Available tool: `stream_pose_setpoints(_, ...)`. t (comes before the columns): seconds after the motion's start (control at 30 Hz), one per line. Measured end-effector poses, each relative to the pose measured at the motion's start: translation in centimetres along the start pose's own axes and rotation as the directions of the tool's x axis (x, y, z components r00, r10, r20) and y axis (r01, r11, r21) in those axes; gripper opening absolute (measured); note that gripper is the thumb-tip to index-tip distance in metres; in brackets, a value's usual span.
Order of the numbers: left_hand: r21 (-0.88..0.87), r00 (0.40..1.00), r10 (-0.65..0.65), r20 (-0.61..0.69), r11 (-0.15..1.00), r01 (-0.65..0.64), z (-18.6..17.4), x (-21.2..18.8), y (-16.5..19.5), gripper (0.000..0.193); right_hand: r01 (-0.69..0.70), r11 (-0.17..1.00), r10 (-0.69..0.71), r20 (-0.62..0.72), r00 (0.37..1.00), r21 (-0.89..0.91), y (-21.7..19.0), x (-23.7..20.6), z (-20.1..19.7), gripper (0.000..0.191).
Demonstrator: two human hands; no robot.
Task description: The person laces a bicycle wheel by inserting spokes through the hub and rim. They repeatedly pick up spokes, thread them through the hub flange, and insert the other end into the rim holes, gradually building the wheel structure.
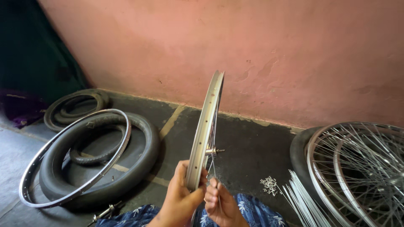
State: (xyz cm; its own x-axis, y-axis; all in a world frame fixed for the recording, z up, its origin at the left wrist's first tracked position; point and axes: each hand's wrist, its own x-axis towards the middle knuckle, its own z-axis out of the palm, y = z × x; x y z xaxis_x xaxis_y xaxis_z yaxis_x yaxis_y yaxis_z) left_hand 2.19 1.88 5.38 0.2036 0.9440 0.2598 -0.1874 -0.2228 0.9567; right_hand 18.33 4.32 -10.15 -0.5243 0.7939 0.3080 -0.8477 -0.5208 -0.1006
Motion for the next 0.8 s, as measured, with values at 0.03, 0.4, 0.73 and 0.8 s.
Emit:
stream_pose_setpoints(0.03,-0.006,1.000,0.016,0.000,1.000,-0.016,-0.1,-0.3,-0.7,0.047,0.031,0.999,-0.030,-0.024,0.999,0.034,0.0,0.3,0.7,0.016)
stream_pose_setpoints(0.4,0.007,0.975,0.221,0.004,0.975,-0.221,-1.4,-0.8,-4.9,0.053,0.240,0.953,-0.299,-0.453,0.840,-0.184,0.5,5.5,3.5,0.020)
stream_pose_setpoints(0.73,0.106,0.995,0.085,-0.059,0.991,-0.079,-0.7,-3.1,-3.0,0.049,0.074,0.945,-0.234,-0.502,0.833,-0.317,1.0,5.8,2.5,0.023)
stream_pose_setpoints(0.8,0.158,0.990,0.112,-0.085,0.983,-0.098,-0.7,-2.9,-2.7,0.046,0.075,0.941,-0.248,-0.526,0.813,-0.329,1.1,5.6,3.3,0.022)
